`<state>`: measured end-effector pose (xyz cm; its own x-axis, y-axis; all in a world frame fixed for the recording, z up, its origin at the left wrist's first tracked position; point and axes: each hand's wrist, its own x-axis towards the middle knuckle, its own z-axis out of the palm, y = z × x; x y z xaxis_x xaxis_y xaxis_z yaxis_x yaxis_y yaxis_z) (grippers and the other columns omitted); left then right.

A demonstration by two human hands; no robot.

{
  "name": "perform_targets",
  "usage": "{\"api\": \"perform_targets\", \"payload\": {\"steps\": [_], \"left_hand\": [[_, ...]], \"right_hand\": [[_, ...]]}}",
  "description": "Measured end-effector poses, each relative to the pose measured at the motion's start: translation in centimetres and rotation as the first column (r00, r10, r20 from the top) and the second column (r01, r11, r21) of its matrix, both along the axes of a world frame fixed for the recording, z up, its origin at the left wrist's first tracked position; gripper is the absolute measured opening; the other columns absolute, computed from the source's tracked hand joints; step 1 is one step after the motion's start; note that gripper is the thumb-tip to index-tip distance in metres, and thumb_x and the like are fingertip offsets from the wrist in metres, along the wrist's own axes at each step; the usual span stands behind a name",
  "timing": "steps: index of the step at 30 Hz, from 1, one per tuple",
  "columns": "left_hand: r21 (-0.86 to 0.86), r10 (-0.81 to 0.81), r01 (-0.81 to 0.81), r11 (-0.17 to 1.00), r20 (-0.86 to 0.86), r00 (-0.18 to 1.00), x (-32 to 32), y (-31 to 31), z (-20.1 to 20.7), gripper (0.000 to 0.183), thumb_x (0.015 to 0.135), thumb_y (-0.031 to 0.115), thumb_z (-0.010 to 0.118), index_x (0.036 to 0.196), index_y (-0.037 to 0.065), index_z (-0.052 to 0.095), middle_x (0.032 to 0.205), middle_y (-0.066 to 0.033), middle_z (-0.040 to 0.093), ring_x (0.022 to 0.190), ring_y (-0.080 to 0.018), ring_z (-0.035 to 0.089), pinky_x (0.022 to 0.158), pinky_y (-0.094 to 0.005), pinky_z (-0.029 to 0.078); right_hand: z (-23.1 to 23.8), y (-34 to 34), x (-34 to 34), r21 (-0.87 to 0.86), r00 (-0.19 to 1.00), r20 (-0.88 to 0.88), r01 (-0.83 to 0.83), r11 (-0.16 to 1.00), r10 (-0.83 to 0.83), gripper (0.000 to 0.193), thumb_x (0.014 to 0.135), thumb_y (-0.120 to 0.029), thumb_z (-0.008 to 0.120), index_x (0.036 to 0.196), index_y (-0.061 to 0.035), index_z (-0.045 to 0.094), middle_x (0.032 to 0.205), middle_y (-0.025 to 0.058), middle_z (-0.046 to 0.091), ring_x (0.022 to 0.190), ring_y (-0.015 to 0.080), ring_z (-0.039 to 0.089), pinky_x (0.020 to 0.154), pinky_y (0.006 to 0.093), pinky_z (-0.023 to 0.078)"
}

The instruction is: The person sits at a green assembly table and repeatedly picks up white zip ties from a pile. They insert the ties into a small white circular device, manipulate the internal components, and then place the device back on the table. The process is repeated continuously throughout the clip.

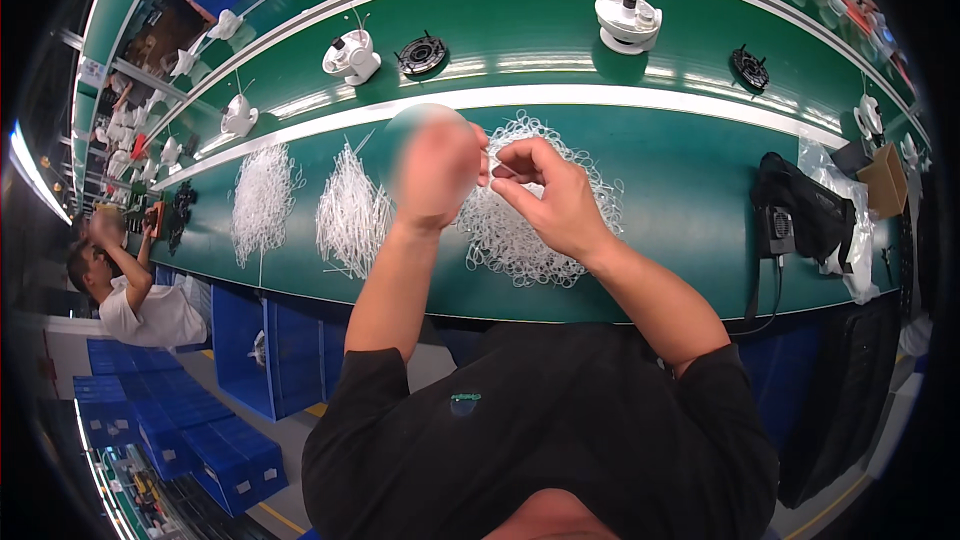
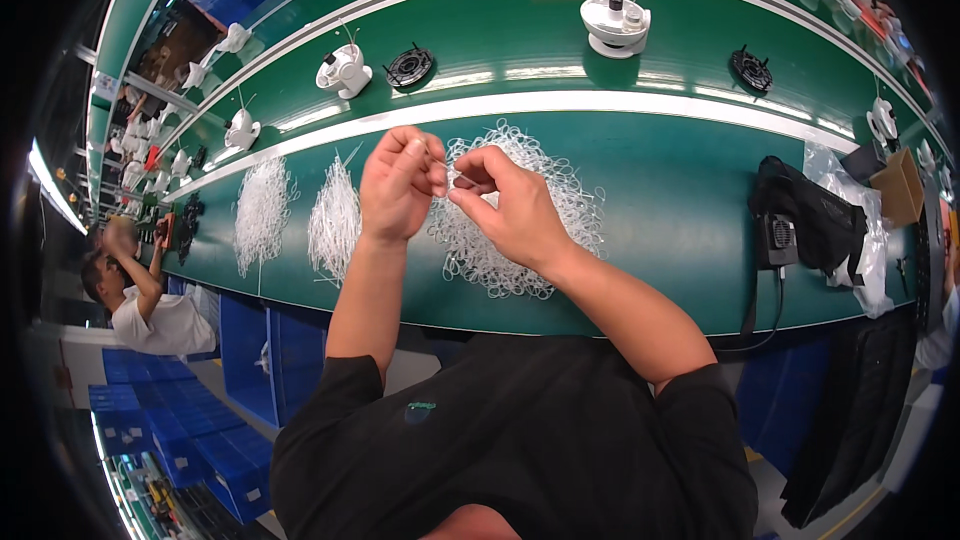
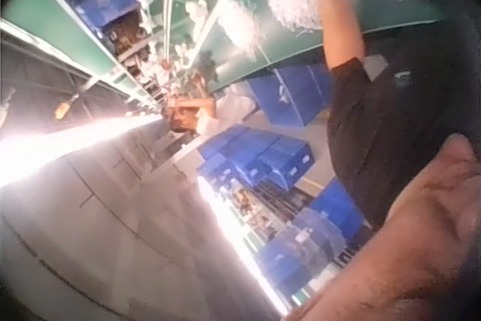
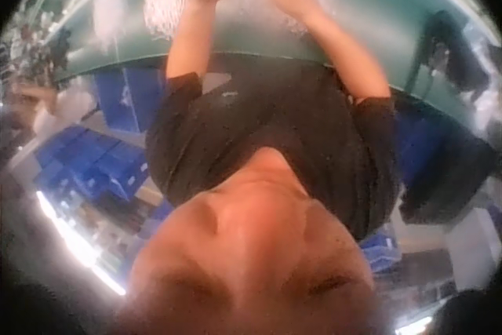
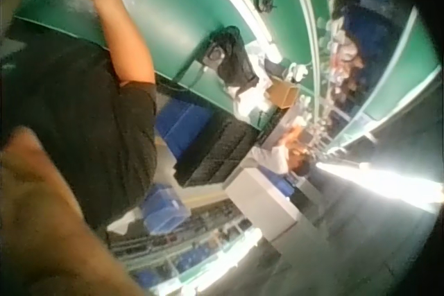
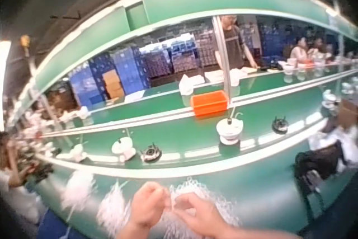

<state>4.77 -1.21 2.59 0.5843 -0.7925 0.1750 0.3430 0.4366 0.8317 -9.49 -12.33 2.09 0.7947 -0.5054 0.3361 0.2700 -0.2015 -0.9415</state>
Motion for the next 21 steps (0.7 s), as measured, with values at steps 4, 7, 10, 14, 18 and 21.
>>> {"api": "perform_targets", "payload": {"steps": [4,7,10,14,18,21], "left_hand": [[0.039,-0.023,0.022,0.999,0.021,1.0,-2.3,-1.1,-1.2,0.011,0.1,0.009,0.057,0.105,0.0,0.054,0.097,-0.0118,0.064,0.076,-0.0144,0.064,0.064,-0.0291,0.057],[0.067,-0.048,0.046,0.997,0.029,0.998,-3.4,-1.8,-1.9,0.012,0.098,0.006,0.059,0.107,-0.002,0.056,0.096,-0.0103,0.064,0.079,-0.0149,0.064,0.068,-0.0304,0.058],[0.087,-0.058,0.056,0.995,0.013,0.998,-4.3,-2.4,-2.4,0.014,0.097,0.006,0.061,0.108,-0.002,0.057,0.093,-0.0087,0.065,0.079,-0.0145,0.065,0.068,-0.0295,0.058],[0.104,0.0,0.002,0.995,-0.016,1.0,-4.9,-2.9,-2.1,0.013,0.097,0.007,0.062,0.107,-0.002,0.058,0.09,-0.0084,0.065,0.078,-0.0136,0.065,0.067,-0.0282,0.058],[0.105,0.035,-0.036,0.994,0.019,0.999,-4.6,-2.9,-2.1,0.012,0.098,0.007,0.061,0.106,-0.001,0.058,0.09,-0.0089,0.065,0.077,-0.0142,0.063,0.067,-0.028,0.056],[0.117,0.035,-0.041,0.992,0.055,0.998,-4.6,-2.9,-2.1,0.011,0.098,0.007,0.061,0.106,-0.001,0.058,0.09,-0.009,0.066,0.076,-0.0144,0.063,0.067,-0.028,0.055]], "right_hand": [[0.0,-1.5,-1.1,-0.131,0.99,0.059,0.138,0.982,-0.131,0.012,0.087,-0.003,0.068,0.097,0.0005,0.063,0.089,0.0103,0.069,0.082,0.0198,0.069,0.074,0.0318,0.054],[0.5,-2.2,-1.6,-0.13,0.966,0.114,0.246,0.96,-0.232,0.011,0.086,-0.002,0.069,0.096,0.0003,0.064,0.085,0.0092,0.069,0.077,0.0187,0.068,0.074,0.0314,0.054],[0.9,-2.1,-1.7,0.009,0.952,0.147,0.269,0.963,-0.267,0.013,0.086,-0.002,0.069,0.097,0.0008,0.064,0.083,0.0082,0.069,0.074,0.0178,0.067,0.072,0.0307,0.053],[0.2,-2.4,-1.7,-0.122,0.948,0.156,0.299,0.947,-0.279,0.012,0.085,-0.002,0.07,0.096,-0.0006,0.067,0.082,0.0081,0.069,0.069,0.0175,0.066,0.065,0.0302,0.053],[0.1,-2.8,-2.2,-0.242,0.959,0.125,0.279,0.929,-0.256,0.012,0.083,-0.002,0.071,0.095,-0.0033,0.072,0.083,0.0091,0.07,0.067,0.0179,0.066,0.06,0.03,0.052],[0.2,-3.0,-2.3,-0.238,0.965,0.094,0.261,0.935,-0.246,0.012,0.083,-0.003,0.071,0.094,-0.0042,0.074,0.082,0.0094,0.07,0.066,0.018,0.065,0.06,0.0299,0.052]]}}
